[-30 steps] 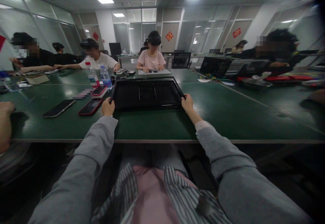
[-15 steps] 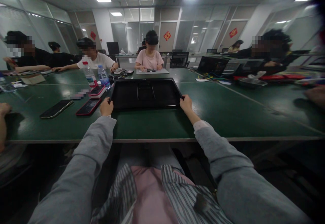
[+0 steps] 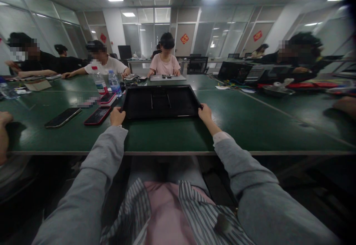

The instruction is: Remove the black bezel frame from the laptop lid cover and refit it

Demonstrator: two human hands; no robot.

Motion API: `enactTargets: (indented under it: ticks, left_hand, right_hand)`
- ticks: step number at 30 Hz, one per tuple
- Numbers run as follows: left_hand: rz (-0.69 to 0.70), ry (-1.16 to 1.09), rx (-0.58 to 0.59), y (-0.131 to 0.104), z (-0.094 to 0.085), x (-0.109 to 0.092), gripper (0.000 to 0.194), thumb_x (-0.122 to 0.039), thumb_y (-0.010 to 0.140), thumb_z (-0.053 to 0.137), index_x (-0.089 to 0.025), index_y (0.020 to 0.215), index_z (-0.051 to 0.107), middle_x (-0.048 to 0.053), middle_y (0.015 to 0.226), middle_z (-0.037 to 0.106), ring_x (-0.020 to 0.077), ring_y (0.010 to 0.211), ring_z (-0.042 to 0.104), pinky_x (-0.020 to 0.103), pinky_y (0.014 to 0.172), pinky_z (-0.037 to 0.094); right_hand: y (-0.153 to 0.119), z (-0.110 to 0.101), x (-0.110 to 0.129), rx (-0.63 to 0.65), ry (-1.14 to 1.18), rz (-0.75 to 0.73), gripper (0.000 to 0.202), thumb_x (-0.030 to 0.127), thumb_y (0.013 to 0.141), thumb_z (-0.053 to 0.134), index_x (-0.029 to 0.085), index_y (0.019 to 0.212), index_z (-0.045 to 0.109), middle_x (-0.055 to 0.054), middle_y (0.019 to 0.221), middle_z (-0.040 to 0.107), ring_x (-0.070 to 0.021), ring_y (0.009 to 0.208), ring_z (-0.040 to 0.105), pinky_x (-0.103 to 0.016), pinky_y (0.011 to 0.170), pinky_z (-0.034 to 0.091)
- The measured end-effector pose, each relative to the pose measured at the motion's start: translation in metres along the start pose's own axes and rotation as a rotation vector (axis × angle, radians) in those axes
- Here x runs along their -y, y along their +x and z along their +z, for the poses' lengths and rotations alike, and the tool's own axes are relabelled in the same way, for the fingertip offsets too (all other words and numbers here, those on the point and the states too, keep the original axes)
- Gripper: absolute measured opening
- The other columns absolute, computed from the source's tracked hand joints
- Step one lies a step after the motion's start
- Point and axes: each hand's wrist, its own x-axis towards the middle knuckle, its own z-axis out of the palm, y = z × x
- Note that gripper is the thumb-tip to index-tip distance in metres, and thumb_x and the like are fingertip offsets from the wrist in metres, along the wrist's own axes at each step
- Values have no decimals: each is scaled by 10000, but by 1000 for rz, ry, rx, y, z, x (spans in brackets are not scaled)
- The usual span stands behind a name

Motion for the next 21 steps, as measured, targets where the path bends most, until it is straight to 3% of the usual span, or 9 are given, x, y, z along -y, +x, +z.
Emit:
enactTargets:
  ticks: [7,15,21]
  left_hand:
    - [10,11,3,-2,-1,1,461,-308,862,627,-158,1298,626,154,1265,706,321,1211,637,435,1033,472]
    - [80,139,50,0,1,3,431,-353,957,517,-142,1299,675,179,1299,691,340,1243,616,437,1037,468]
    - [72,110,60,2,3,5,446,-398,957,543,-140,1294,681,180,1290,696,336,1223,629,414,1023,477]
  right_hand:
    - [2,1,-4,-28,18,8,463,139,872,481,88,1312,614,-204,1296,670,-291,1243,618,-460,1101,452]
    - [1,2,-8,-58,61,-86,444,205,846,507,123,1253,665,-180,1247,705,-300,1189,646,-483,1092,464]
    - [3,5,-7,-29,26,-76,459,147,853,482,82,1276,647,-207,1290,680,-291,1223,638,-454,1108,455]
